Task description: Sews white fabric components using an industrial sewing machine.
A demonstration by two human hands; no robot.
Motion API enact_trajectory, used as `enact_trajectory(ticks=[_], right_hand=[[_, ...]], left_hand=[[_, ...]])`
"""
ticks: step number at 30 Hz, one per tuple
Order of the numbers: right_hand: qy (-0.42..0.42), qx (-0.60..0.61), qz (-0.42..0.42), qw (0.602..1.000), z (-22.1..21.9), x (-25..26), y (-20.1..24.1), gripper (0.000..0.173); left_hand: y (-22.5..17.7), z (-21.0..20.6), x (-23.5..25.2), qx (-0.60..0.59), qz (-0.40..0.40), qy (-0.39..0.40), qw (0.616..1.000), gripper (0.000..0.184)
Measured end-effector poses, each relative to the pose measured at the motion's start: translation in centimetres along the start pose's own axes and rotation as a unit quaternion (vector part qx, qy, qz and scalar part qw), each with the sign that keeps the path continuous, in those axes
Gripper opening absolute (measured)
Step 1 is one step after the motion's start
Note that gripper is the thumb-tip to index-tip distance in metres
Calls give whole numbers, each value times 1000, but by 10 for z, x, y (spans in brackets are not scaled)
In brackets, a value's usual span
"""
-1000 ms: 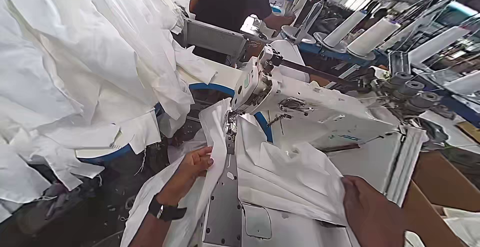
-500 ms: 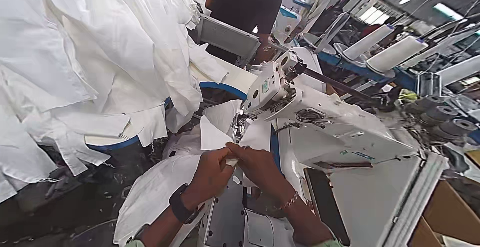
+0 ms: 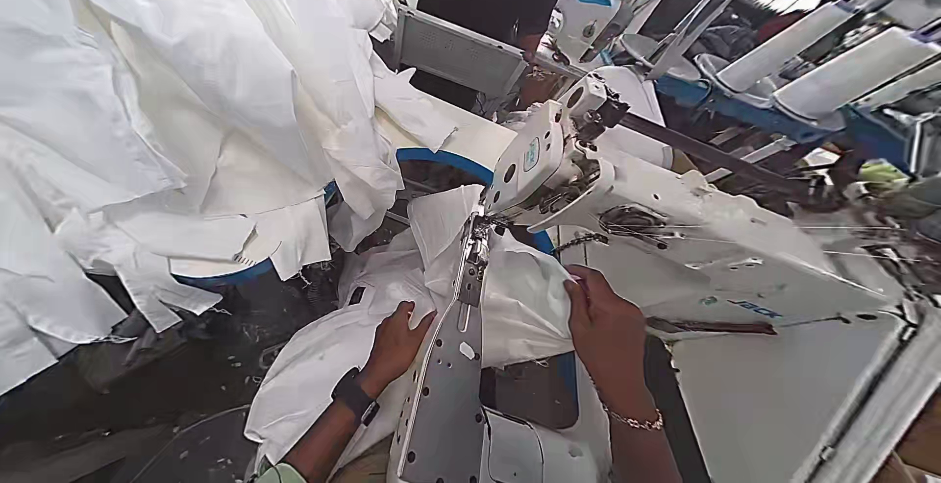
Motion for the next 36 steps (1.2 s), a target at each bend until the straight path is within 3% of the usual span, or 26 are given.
enact_trajectory(ticks=[3, 5, 7, 10, 11, 13, 14, 16, 18, 20, 22, 23, 24, 26, 28, 30, 32, 33, 36], right_hand=[[-18, 19, -17, 1000, 16, -21, -4, 27], [35, 85, 36, 995, 15, -38, 12, 25], [99, 63, 51, 992, 23, -41, 8, 24], [74, -62, -101, 990, 46, -17, -37, 27], [40, -79, -98, 991, 46, -10, -39, 30], [34, -48, 50, 997, 27, -1, -1, 39], [85, -5, 134, 987, 10, -8, 28, 38], [188, 11, 249, 950, -24, -4, 61, 24], [216, -7, 251, 944, -34, 11, 56, 12], [124, 3, 265, 956, -40, 12, 42, 12], [94, 31, 252, 963, -46, -11, 36, 17], [88, 38, 250, 963, -49, -18, 35, 16], [77, 48, 247, 965, -53, -21, 38, 16], [72, 91, 230, 966, -50, -25, 41, 20], [87, 115, 180, 973, -30, -19, 32, 35], [84, 39, 45, 995, -1, 2, 0, 35], [73, -66, -97, 990, 16, 11, -33, 25], [75, -88, -114, 987, 19, 8, -34, 28], [57, 14, 75, 995, 0, -9, 17, 28]], left_hand=[[-3, -5, 20, 57, 19, -1, 998, 40], [5, 8, 36, 17, 4, -51, 999, 27], [6, 45, 47, 5, -20, -116, 993, 31], [-13, 104, 43, 79, -94, -131, 984, 37], [-32, 110, 29, 112, -150, -105, 977, 36], [-77, 98, -10, 193, -257, -45, 946, 35], [-91, 82, -35, 239, -287, -14, 928, 34], [-86, 61, -71, 309, -326, -53, 892, 25], [-55, 72, -93, 296, -293, -60, 907, 22], [-35, 90, -113, 228, -301, 77, 923, 4], [-45, 77, -135, 159, -354, 219, 895, 20], [-55, 66, -130, 129, -377, 207, 893, 23], [-63, 60, -108, 120, -393, 135, 902, 21], [-74, 40, -41, 107, -368, -40, 923, 17], [-83, 14, -5, 56, -306, -115, 943, 25], [-88, -3, 0, 63, -293, -170, 939, 40], [-89, -3, -4, 117, -230, -95, 961, 56], [-92, 0, -3, 143, -201, -44, 968, 62], [-107, 11, 9, 195, -167, 31, 966, 64]])
Point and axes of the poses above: each hand's wrist, its own x-axis towards the middle knuckle, its own z-axis out of the back of the hand, y = z × x, the point moved 1 cm from there along x, towards the middle knuckle, and after that the axes turned 1 degree about x, right-handed, at the moved point
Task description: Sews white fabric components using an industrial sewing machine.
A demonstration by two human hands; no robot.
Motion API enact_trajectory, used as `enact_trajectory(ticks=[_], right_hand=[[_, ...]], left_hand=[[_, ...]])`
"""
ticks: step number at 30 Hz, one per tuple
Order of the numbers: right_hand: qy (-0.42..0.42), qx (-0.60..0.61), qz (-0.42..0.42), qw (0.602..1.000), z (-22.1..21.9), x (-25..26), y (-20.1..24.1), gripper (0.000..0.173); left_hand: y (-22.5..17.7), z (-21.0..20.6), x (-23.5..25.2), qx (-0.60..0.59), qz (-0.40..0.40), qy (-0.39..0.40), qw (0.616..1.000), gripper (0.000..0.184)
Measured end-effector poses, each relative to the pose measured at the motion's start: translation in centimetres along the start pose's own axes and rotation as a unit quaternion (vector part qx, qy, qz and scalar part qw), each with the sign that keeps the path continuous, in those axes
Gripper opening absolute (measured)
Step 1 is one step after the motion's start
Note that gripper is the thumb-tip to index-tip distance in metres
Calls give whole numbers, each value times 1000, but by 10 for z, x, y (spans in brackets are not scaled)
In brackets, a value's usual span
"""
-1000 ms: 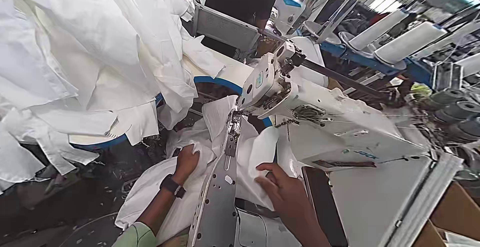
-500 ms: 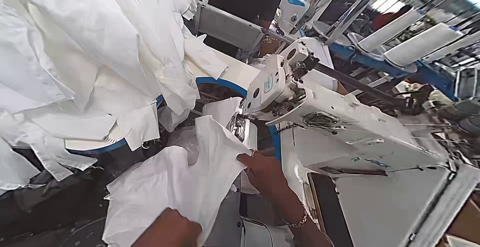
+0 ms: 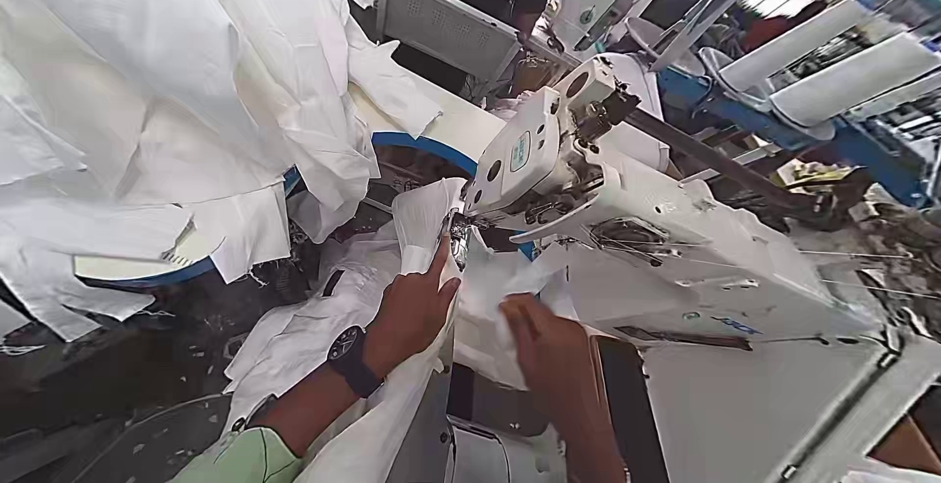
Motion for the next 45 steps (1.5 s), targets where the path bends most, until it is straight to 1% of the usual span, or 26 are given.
enact_trajectory(ticks=[1, 2, 3, 5, 6, 7, 9, 10, 11, 13, 15, 16, 18, 20, 22, 24, 26, 28, 31, 33, 35, 37, 39, 42, 45], right_hand=[[16, 56, 51, 997, -11, -3, 12, 28], [26, 84, 70, 994, -16, -3, 13, 26], [29, 78, 53, 995, -13, 0, 0, 24], [-8, 24, -11, 1000, -2, 9, -40, 21], [-34, 21, -22, 999, -1, 8, -48, 21], [-47, 36, -6, 998, -3, 8, -45, 22], [-29, 98, 55, 993, -22, 4, -20, 22], [-18, 126, 84, 988, -34, 3, -9, 22], [-10, 146, 103, 984, -43, 3, -5, 21], [10, 174, 106, 979, -51, 1, -8, 18], [45, 182, 92, 978, -51, 2, -11, 15], [62, 188, 85, 976, -51, 2, -10, 16], [90, 215, 76, 970, -51, 4, -7, 17], [116, 245, 67, 960, -50, 2, -6, 16], [119, 264, 68, 955, -50, -2, -4, 14], [135, 272, 71, 950, -47, -4, -5, 13], [146, 292, 63, 943, -48, -5, -6, 13], [145, 350, 50, 924, -53, -2, -7, 12], [149, 475, 20, 867, -65, 10, -3, 11], [149, 508, 5, 849, -71, 19, 1, 15], [128, 482, -6, 867, -73, 19, 5, 17], [85, 445, -28, 891, -71, 12, 11, 15], [79, 454, -45, 887, -69, 11, 10, 13], [91, 479, -50, 872, -70, 12, 6, 13], [77, 462, -57, 882, -68, 13, 10, 14]], left_hand=[[1, 3, -1, 23, -5, 6, 1000, 63], [4, 8, -6, 50, -14, 13, 999, 62], [6, 11, -10, 72, -25, 23, 997, 62], [8, 17, -15, 97, -30, 52, 994, 62], [8, 18, -13, 94, -32, 60, 993, 64], [7, 16, -8, 75, -32, 56, 995, 69], [6, 9, -3, 28, -54, 8, 998, 73], [6, 8, -5, 18, -75, -22, 997, 69], [7, 6, -7, 24, -99, -52, 993, 60], [12, -5, -16, 81, -140, -110, 981, 47], [14, -17, -22, 136, -168, -190, 958, 41], [14, -18, -22, 138, -177, -207, 952, 40], [16, -17, -18, 91, -189, -193, 958, 40], [25, -15, -7, 72, -216, -196, 954, 41], [28, -8, 0, 131, -247, -232, 932, 34], [24, -8, -1, 185, -256, -264, 911, 22], [22, -11, -8, 186, -254, -246, 917, 29], [25, -11, -7, 150, -264, -224, 926, 33], [28, -9, -3, 21, -269, -197, 942, 41], [29, -9, -2, -28, -281, -198, 939, 41], [27, -8, -2, -36, -290, -189, 937, 31], [26, -8, -6, -34, -283, -180, 942, 27], [24, -9, -5, -45, -278, -176, 943, 30], [25, -10, -3, -37, -282, -184, 941, 27], [25, -12, 0, -25, -285, -194, 938, 23]])
Point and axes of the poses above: each hand's wrist, its own x-axis towards the middle knuckle, its own z-axis out of the back of the hand, y = z × x, the point moved 1 cm from there along x, towards the middle knuckle, and after that the axes turned 1 degree about x, right-handed, at the moved point
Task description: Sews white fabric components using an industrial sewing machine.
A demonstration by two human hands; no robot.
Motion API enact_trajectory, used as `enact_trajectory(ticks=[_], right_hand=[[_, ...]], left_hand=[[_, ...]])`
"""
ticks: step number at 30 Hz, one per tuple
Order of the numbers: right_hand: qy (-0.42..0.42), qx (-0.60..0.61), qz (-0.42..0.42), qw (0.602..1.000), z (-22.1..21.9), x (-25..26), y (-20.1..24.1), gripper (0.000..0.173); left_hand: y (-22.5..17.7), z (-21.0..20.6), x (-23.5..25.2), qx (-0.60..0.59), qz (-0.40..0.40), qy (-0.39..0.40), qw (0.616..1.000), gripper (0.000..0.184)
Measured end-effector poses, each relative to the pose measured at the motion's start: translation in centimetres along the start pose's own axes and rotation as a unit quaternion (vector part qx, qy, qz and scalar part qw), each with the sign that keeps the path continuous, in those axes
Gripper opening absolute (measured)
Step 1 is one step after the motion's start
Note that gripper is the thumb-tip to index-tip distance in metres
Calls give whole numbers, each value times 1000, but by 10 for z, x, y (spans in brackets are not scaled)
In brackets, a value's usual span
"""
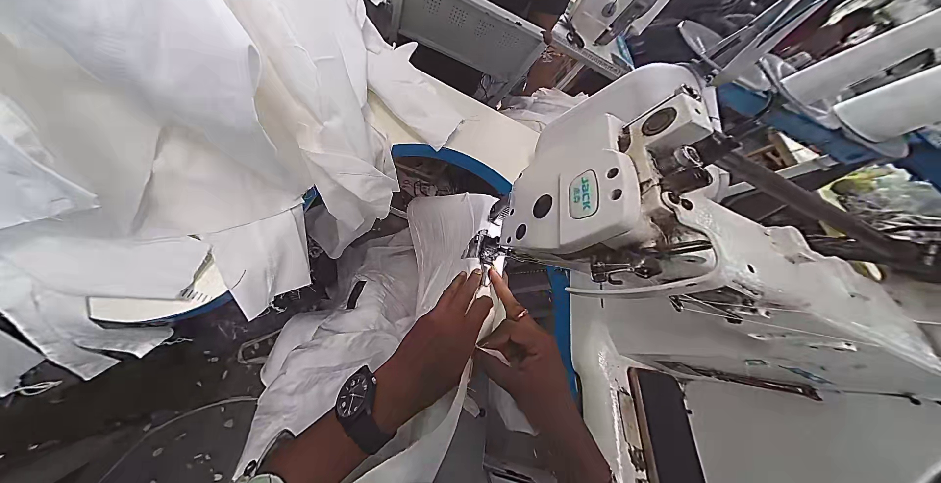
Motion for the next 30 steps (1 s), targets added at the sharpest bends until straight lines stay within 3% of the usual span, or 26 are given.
enact_trajectory(ticks=[5, 8, 9, 11, 13, 15, 16, 18, 19, 22, 26, 30], right_hand=[[-90, -153, 36, 983, -18, 1, 6, 12], [-132, -341, 27, 930, -28, -5, 29, 13], [-118, -390, -7, 913, -27, -18, 41, 14], [-100, -438, -65, 891, -19, -52, 48, 18], [-96, -416, -84, 901, -3, -87, 24, 21], [-65, -336, -89, 935, 16, -96, 8, 20], [-71, -341, -34, 937, 15, -90, 14, 20], [-65, -437, 101, 891, -4, -66, 43, 20], [-54, -487, 123, 863, -22, -61, 53, 19], [-83, -560, 104, 818, -60, -58, 41, 20], [-129, -613, 70, 776, -54, -45, 51, 19], [-154, -620, 75, 766, -58, -20, 40, 7]], left_hand=[[10, -5, 8, -6, 23, -10, 1000, 26], [18, -4, 21, 32, 33, -81, 996, 21], [11, 7, 18, 19, 71, -50, 996, 23], [-9, 45, 3, -90, 157, 124, 976, 34], [-33, 61, -25, -142, 175, 229, 947, 33], [-55, 55, -51, -111, 169, 174, 964, 31], [-57, 51, -58, -107, 168, 127, 972, 30], [-49, 39, -62, -124, 162, 60, 977, 29], [-44, 31, -63, -132, 157, 43, 978, 28], [-25, 26, -59, -150, 152, 24, 977, 29], [-25, 30, -50, -137, 137, 34, 980, 30], [-14, 25, -41, -132, 107, 11, 985, 29]])
Point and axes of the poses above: each hand's wrist, its own x-axis towards the middle knuckle, its own z-axis out of the back of the hand, y = z × x, the point moved 1 cm from there along x, towards the middle knuckle, and after that the axes turned 1 degree about x, right-handed, at the moved point
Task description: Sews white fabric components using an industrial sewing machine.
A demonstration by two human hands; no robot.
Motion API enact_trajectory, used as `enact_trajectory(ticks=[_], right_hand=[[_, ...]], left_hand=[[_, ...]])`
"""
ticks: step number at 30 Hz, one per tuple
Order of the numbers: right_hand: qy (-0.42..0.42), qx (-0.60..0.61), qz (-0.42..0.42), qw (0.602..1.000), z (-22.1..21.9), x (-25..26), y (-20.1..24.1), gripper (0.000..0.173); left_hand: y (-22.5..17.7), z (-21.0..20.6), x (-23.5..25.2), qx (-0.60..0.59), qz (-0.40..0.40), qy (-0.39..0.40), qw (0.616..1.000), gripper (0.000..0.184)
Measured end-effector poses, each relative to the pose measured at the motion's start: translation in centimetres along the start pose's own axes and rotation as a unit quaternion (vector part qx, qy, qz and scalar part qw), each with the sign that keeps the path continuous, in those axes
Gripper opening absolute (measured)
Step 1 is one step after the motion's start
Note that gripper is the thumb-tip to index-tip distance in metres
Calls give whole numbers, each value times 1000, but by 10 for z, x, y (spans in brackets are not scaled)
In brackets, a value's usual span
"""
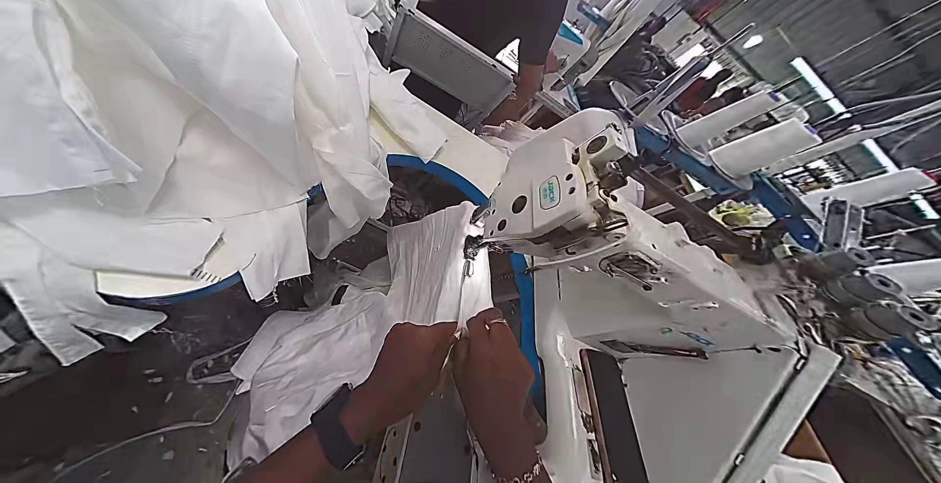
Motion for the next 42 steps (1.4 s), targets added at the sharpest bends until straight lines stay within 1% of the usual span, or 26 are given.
enact_trajectory(ticks=[3, 5, 7, 9, 10, 11, 13, 15, 17, 19, 20, 22, 23, 24, 25, 27, 28, 29, 31, 32, 33, 35, 36, 38, 40, 42], right_hand=[[9, 44, -24, 999, -11, 2, -8, 10], [68, 69, -70, 993, -4, -7, -21, 11], [198, 90, -122, 968, 0, -12, -37, 11], [408, 129, -152, 891, -12, -6, -47, 20], [478, 163, -139, 852, -26, -3, -49, 24], [523, 188, -118, 823, -37, -4, -50, 33], [552, 231, -70, 798, -63, -8, -55, 53], [536, 284, -26, 795, -94, -25, -58, 54], [562, 281, -4, 778, -104, -33, -56, 52], [593, 264, -10, 761, -74, -21, -42, 51], [615, 248, -12, 748, -49, -14, -35, 52], [643, 201, 20, 739, -32, -15, -31, 51], [661, 160, 49, 732, -37, -19, -30, 50], [676, 124, 64, 724, -39, -21, -29, 50], [683, 99, 65, 720, -40, -22, -28, 50], [664, 108, 78, 736, -56, -25, -39, 49], [633, 158, 80, 753, -60, -23, -53, 44], [573, 230, 56, 785, -57, -16, -70, 36], [364, 403, -85, 835, -34, -28, -104, 23], [242, 476, -172, 828, -22, -44, -117, 23], [141, 548, -251, 785, -7, -58, -123, 23], [40, 631, -334, 699, 32, -91, -112, 28], [41, 642, -344, 684, 52, -109, -97, 30], [134, 635, -268, 712, 81, -142, -63, 27], [209, 599, -160, 756, 87, -152, -45, 12], [250, 569, -129, 773, 92, -151, -51, 14]], left_hand=[[-2, -2, 10, -4, 43, 10, 999, 29], [-14, 9, -5, -2, 90, 54, 994, 28], [-16, 25, -41, 9, 115, 60, 992, 26], [1, 43, -78, 47, 175, 80, 980, 24], [12, 51, -90, 79, 217, 94, 968, 25], [23, 49, -98, 114, 236, 83, 962, 26], [39, 32, -100, 192, 193, -4, 962, 28], [58, 23, -101, 277, 150, -88, 945, 27], [84, 21, -110, 302, 218, -117, 921, 24], [79, 38, -111, 240, 294, -73, 922, 22], [59, 49, -111, 177, 286, -30, 941, 19], [22, 65, -118, -18, 193, 99, 976, 11], [14, 72, -116, -122, 150, 184, 964, 9], [15, 78, -108, -158, 133, 244, 948, 7], [22, 84, -98, -109, 148, 252, 950, 7], [37, 95, -83, 40, 244, 205, 947, 15], [40, 94, -83, 62, 258, 154, 952, 15], [35, 94, -85, 47, 242, 107, 963, 14], [18, 75, -101, -86, 206, 8, 975, 14], [11, 61, -110, -161, 199, -26, 966, 13], [8, 53, -113, -171, 201, -38, 964, 7], [20, 46, -117, -9, 236, -43, 971, 20], [33, 44, -118, 61, 252, -52, 964, 24], [52, 42, -120, 67, 293, -91, 950, 19], [43, 44, -115, -146, 305, -128, 932, 2], [25, 38, -114, -403, 277, -83, 869, 7]])
Point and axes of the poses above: each hand's wrist, its own x-axis towards the middle knuckle, its own z-axis out of the back of the hand, y = z × x, the point moved 1 cm from there along x, towards the middle knuckle, and after that the axes turned 1 degree about x, right-handed, at the moved point
